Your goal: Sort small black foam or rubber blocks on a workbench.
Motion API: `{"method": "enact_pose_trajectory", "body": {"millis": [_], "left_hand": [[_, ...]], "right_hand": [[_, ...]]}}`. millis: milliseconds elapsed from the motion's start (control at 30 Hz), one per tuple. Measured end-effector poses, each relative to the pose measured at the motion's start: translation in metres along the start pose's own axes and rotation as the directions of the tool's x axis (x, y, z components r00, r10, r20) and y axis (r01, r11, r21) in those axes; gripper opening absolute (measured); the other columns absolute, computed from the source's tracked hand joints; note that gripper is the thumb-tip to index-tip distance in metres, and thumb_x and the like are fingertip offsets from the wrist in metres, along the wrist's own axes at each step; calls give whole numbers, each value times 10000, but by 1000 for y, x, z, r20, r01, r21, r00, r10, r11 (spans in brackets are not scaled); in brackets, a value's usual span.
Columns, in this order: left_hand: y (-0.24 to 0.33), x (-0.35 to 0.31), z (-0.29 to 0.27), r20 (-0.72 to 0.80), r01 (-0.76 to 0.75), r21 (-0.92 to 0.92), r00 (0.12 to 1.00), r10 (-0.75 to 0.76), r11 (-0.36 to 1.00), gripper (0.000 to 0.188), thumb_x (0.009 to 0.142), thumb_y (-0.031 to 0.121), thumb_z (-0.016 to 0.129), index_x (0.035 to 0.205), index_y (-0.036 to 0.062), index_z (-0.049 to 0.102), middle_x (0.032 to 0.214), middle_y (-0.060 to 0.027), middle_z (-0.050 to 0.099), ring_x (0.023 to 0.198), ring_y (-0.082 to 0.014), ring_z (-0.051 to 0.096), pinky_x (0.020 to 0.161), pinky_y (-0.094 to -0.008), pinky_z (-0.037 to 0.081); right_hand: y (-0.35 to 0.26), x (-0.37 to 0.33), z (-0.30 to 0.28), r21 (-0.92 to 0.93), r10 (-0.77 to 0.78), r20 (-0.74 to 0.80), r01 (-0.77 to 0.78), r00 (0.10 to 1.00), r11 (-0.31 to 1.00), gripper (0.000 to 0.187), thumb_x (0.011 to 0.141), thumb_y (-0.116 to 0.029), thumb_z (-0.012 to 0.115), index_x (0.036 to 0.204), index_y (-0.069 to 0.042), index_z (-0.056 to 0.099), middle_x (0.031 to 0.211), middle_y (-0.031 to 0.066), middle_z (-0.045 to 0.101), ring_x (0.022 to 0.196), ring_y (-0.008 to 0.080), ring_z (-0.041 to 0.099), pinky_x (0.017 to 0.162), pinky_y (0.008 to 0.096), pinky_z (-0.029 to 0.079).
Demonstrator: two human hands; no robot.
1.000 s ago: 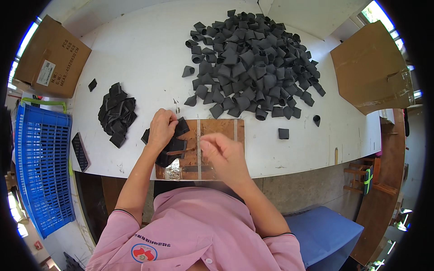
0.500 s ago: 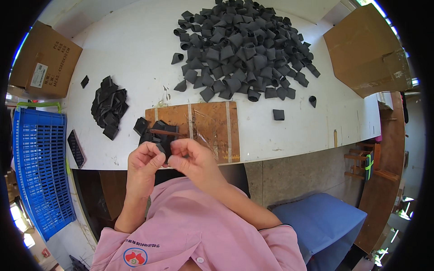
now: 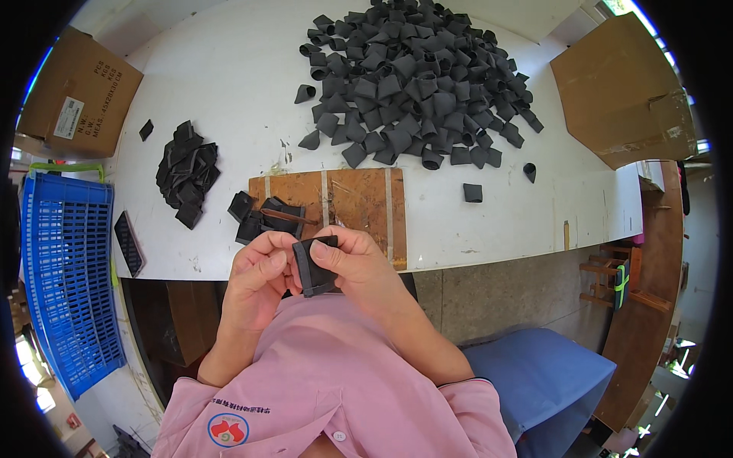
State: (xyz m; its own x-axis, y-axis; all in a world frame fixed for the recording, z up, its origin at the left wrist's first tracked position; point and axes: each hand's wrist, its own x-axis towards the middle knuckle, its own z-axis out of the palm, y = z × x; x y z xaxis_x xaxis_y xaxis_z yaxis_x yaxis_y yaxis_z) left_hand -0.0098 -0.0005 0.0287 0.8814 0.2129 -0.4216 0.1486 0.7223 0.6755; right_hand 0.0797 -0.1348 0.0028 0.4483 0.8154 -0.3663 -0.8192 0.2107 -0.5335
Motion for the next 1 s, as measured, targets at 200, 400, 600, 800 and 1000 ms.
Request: {"method": "enact_pose_trajectory", "body": {"millis": [200, 400, 600, 800, 1000], "left_hand": [[-3, 10, -12, 27, 5, 218, 1000, -11, 976, 74, 776, 51, 604, 825, 12, 565, 707, -50, 597, 578, -90, 562, 495, -177, 430], [-9, 9, -4, -123, -218, 492, 941, 316, 843, 43, 779, 3, 602, 799, 4, 564, 681, 7, 546, 603, -38, 492, 542, -162, 403], [-25, 15, 0, 140, -456, 828, 733, 666, 326, 45, 776, -30, 591, 798, -16, 554, 668, 21, 547, 564, -39, 480, 510, -171, 401], [-16, 15, 8, -297, -235, 460, 868, 398, 856, 128, 754, -62, 562, 863, 3, 544, 678, -31, 567, 431, -20, 404, 379, -165, 297], [-11, 10, -5, -5, -208, 38, 978, 209, 977, 183, 747, -51, 554, 921, 4, 547, 830, -41, 574, 613, -39, 504, 471, -175, 386]], "right_hand": [[-5, 2, 5, -123, 22, 15, -20, 1000, 992, 157, 834, -193, 593, 855, -41, 565, 770, 39, 596, 675, 95, 557, 593, 229, 458], [-1, 8, 13, -970, -774, 182, 239, 606, -42, 208, 734, -121, 664, 850, 9, 551, 739, 95, 518, 584, 200, 529, 506, 282, 426], [10, 10, 20, -915, -713, 234, 397, 661, 68, 86, 722, -40, 628, 784, -8, 579, 722, 85, 512, 589, 233, 532, 496, 323, 429], [21, 23, 13, -942, -757, 328, 252, 565, -220, 80, 714, 0, 598, 790, -5, 573, 710, 77, 510, 588, 223, 526, 494, 315, 431], [4, 15, 10, -301, -194, -150, 142, 969, 943, 58, 802, -69, 567, 824, -16, 562, 681, -18, 496, 591, 74, 465, 510, 234, 412]]}}
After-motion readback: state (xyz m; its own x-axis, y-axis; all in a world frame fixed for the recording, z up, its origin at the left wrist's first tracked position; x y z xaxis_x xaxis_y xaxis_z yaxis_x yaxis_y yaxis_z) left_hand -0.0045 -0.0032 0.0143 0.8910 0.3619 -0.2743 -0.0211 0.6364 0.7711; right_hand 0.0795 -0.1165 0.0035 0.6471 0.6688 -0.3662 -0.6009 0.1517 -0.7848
